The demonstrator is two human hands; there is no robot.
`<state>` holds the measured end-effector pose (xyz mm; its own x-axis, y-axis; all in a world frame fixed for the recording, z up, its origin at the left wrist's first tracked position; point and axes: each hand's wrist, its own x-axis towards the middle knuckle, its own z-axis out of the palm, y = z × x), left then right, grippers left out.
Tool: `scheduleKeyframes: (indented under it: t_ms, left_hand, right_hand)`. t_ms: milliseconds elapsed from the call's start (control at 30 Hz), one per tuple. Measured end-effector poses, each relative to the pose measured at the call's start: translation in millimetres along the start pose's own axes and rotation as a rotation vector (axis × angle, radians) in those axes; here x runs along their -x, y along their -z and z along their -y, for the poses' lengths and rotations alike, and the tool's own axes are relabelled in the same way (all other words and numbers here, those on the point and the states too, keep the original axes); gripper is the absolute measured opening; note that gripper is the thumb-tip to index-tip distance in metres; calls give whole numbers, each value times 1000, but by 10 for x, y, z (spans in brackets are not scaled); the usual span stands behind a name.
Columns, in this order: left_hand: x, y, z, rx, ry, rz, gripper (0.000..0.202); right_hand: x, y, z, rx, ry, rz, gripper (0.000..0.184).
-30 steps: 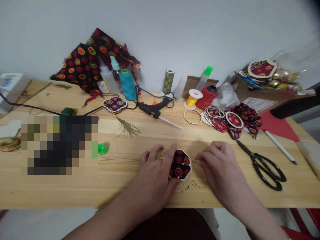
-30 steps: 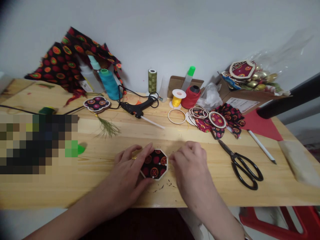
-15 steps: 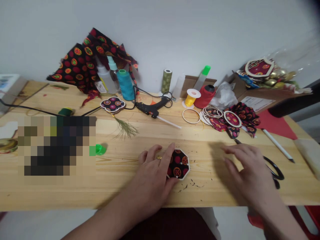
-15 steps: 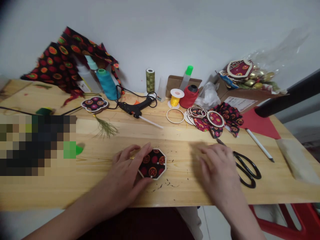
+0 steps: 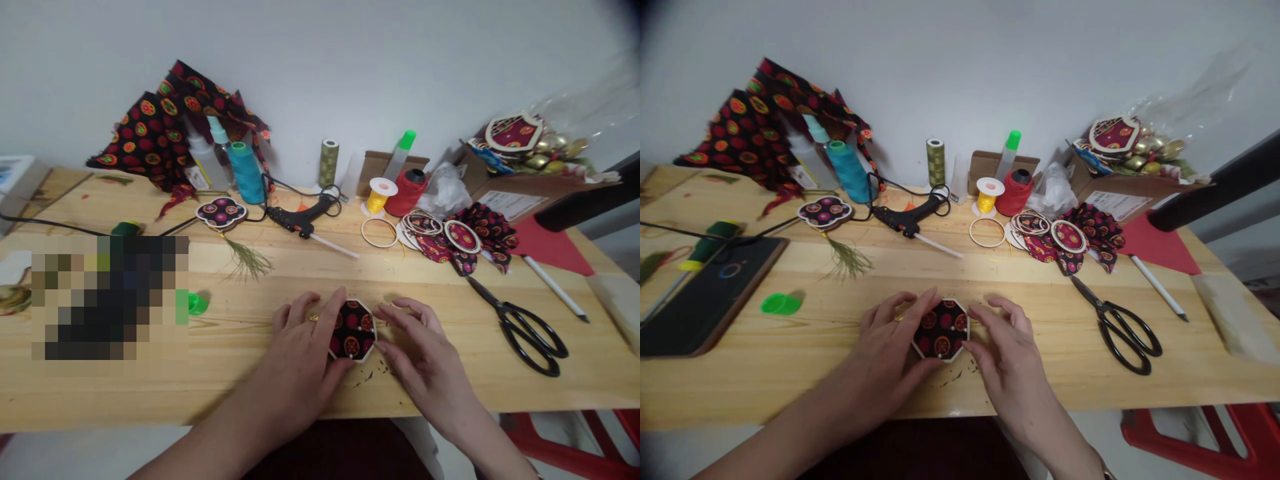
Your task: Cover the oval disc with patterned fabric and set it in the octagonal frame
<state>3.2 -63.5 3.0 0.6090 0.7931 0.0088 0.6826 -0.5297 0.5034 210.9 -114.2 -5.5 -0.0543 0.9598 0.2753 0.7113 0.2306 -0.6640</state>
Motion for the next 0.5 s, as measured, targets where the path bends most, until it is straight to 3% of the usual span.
scheduleKeyframes:
  t_ms: [500]
  left_hand:
    - [5,1,6,9,-7,1,74]
  right_hand:
    - [-29,-5,-34,59,65,50,39]
